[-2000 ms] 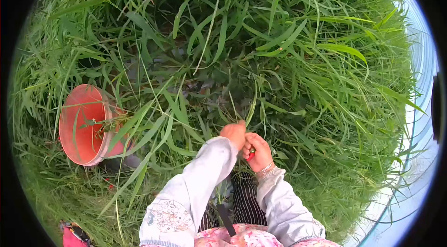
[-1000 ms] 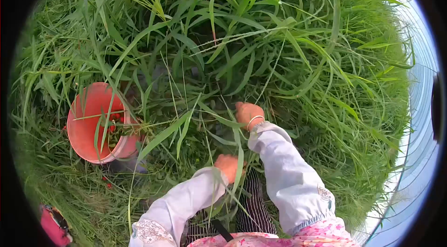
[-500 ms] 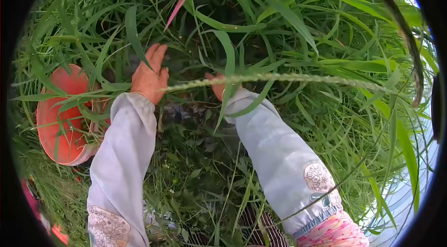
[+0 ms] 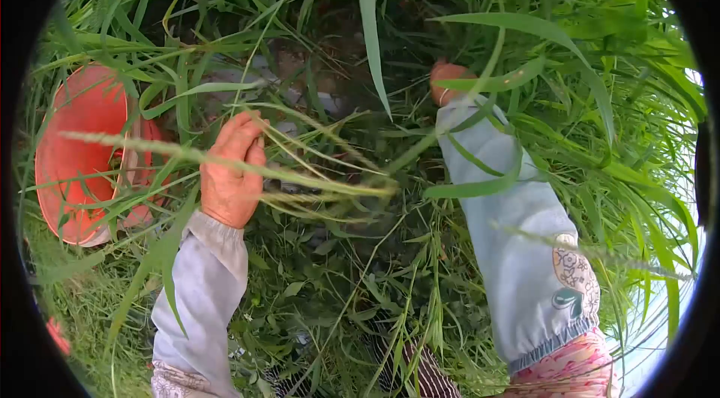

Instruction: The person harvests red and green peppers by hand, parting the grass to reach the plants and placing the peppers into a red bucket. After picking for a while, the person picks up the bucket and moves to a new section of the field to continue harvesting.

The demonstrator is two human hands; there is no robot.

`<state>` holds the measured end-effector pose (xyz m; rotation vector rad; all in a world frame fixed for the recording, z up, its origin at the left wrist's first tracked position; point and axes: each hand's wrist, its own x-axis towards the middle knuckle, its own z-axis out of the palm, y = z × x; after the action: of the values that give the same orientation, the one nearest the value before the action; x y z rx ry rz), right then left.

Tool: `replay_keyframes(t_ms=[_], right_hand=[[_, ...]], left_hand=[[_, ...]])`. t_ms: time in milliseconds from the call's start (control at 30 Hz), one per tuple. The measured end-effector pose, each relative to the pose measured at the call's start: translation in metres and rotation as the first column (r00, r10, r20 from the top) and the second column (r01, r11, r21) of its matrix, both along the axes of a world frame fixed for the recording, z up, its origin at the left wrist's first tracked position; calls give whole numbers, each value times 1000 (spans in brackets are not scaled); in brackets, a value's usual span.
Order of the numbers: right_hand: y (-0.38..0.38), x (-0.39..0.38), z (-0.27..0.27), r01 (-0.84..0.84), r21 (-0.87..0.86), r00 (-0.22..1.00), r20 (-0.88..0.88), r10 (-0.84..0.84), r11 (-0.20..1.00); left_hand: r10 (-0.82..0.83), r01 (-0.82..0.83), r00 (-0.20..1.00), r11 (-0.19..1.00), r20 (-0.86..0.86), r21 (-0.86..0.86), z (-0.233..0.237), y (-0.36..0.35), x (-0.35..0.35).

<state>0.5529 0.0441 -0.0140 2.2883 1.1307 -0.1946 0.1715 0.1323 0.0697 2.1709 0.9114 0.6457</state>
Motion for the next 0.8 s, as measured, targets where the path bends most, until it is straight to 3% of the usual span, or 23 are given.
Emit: replay_keyframes(t_ms=[67,100,133,167,267,333,367,467,500,533,600,667,733,767,800], right_hand=[[-32,41,59,56,-134,998,-31,-61,989],[-59,63,76,160,-127,986,-14,-163,979],[-95,82,84,199,-173,980,50,-193,965],[-127,97,94,238,-181,971,76,-227,954],[-229,116,123,463,-159,886,82,-456,872],[-299,125,124,516,-238,852,43,-522,823],[-364,154,96,519,-231,848,22,-529,823],[-401,125,102,590,-221,769,-139,-624,777],[-451,140,75,520,-215,822,-135,-553,826],[-462,131,69,511,-165,829,-167,-534,844],[-484,111,56,488,-66,842,-228,-490,870],[-485,98,36,721,-32,672,-208,-711,692],[-433,84,68,715,5,636,-419,-648,699],[-398,72,85,841,91,525,-374,-765,533],[-421,82,67,731,154,662,-396,-636,665]], left_hand=[[8,-6,1000,996,13,-92,18,-4,16],[-7,9,1000,993,13,-114,21,-5,20],[-17,19,1000,991,17,-129,19,-4,24],[-48,49,998,998,33,-35,17,3,27],[-71,74,997,994,32,-84,26,7,46],[-164,164,986,986,-20,18,23,1,56],[-212,215,976,974,-51,69,22,-2,61],[-368,354,906,930,-207,-103,13,-21,80],[-420,398,857,907,-298,-133,7,-28,85],[-395,428,841,904,-369,7,10,-39,93],[-402,496,862,796,-310,347,31,-57,120],[-553,537,824,694,-121,481,57,-87,145],[-744,712,667,626,-27,318,67,-124,157],[-824,795,566,547,1,263,63,-139,165],[-890,865,455,452,39,215,53,-153,172]])
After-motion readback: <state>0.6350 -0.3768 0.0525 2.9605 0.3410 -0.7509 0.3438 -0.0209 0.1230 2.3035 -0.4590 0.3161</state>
